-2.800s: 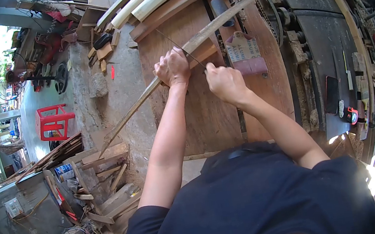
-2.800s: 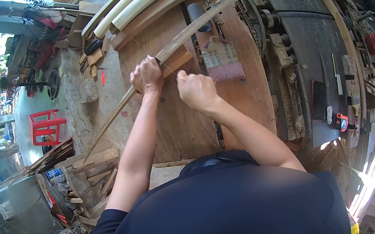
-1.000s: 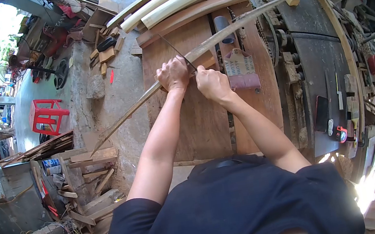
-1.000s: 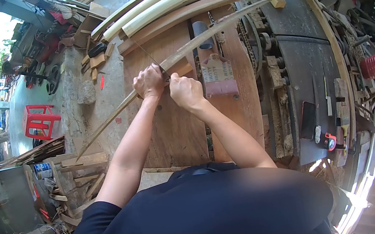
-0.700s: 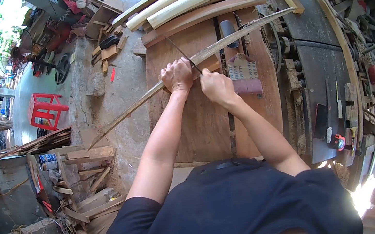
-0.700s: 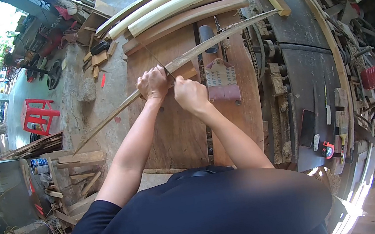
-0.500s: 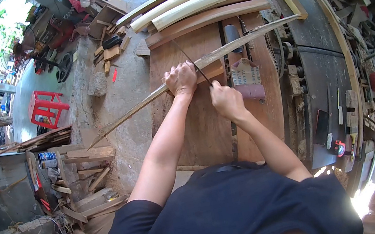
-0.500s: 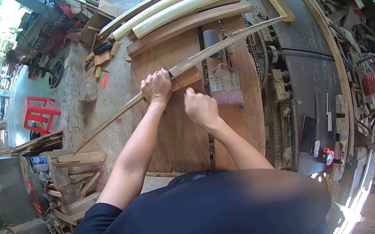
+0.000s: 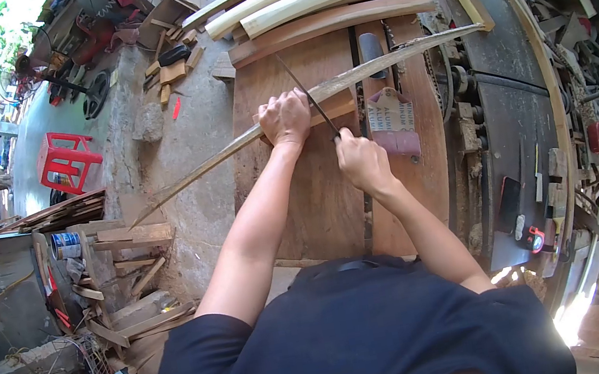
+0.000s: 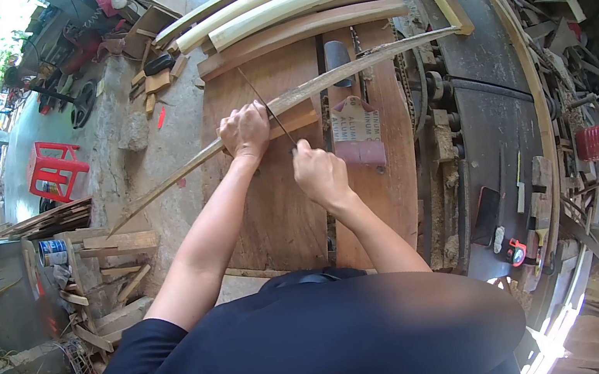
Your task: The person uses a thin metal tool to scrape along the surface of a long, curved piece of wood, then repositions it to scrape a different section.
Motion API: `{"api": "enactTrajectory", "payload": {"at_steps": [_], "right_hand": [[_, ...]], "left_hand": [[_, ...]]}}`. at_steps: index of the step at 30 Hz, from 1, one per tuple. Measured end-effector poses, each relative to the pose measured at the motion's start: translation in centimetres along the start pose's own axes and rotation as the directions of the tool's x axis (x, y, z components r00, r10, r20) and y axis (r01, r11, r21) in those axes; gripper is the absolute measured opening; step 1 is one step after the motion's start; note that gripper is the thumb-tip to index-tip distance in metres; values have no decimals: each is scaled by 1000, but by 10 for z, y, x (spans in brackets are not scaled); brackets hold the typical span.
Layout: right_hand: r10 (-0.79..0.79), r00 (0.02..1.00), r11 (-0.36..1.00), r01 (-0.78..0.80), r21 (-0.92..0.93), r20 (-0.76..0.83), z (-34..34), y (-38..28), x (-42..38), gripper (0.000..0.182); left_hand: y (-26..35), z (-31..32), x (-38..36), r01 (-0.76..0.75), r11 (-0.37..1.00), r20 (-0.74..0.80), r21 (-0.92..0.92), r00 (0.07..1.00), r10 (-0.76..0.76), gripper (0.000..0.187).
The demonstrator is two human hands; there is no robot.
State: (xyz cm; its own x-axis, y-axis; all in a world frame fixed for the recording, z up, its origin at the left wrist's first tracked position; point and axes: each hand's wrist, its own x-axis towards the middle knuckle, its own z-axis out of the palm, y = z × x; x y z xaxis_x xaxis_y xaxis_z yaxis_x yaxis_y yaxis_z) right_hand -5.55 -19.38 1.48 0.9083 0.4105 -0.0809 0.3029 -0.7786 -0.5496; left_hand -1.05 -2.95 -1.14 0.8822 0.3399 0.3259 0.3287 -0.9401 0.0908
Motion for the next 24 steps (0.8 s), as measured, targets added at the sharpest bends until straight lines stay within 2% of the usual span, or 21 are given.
{"api": "enactTrajectory", "payload": {"at_steps": [4,7,11,14,17,19,22,24], "right_hand": [[-53,996,999,52,-12,-68,10,-5,42,27],[-77,989,997,75,-25,-125,14,-2,34,26],[3,1000,1000,-3,-22,2,-3,-1,1,25],[-83,996,996,82,-38,-22,-6,0,20,24],[-94,994,995,91,-50,-57,7,-2,47,26],[-90,995,995,88,-41,-49,8,1,39,28],[7,1000,1000,-7,-14,21,-3,-2,9,29],[-24,1000,999,24,-24,15,-5,-1,10,29]], "left_hand": [[3,-3,1,-21,1000,5,-8,1000,21,42],[3,1,-1,-13,1000,-10,-11,1000,13,42],[3,-4,1,4,1000,-28,-22,1000,-5,41],[4,-4,-1,5,999,-14,-31,1000,-6,41],[3,0,1,2,999,-18,-43,1000,-2,41],[4,3,1,10,1000,-21,-19,1000,-10,41],[2,0,2,0,1000,-22,-16,1000,-1,41],[0,0,4,20,1000,-23,-13,1000,-20,41]]}}
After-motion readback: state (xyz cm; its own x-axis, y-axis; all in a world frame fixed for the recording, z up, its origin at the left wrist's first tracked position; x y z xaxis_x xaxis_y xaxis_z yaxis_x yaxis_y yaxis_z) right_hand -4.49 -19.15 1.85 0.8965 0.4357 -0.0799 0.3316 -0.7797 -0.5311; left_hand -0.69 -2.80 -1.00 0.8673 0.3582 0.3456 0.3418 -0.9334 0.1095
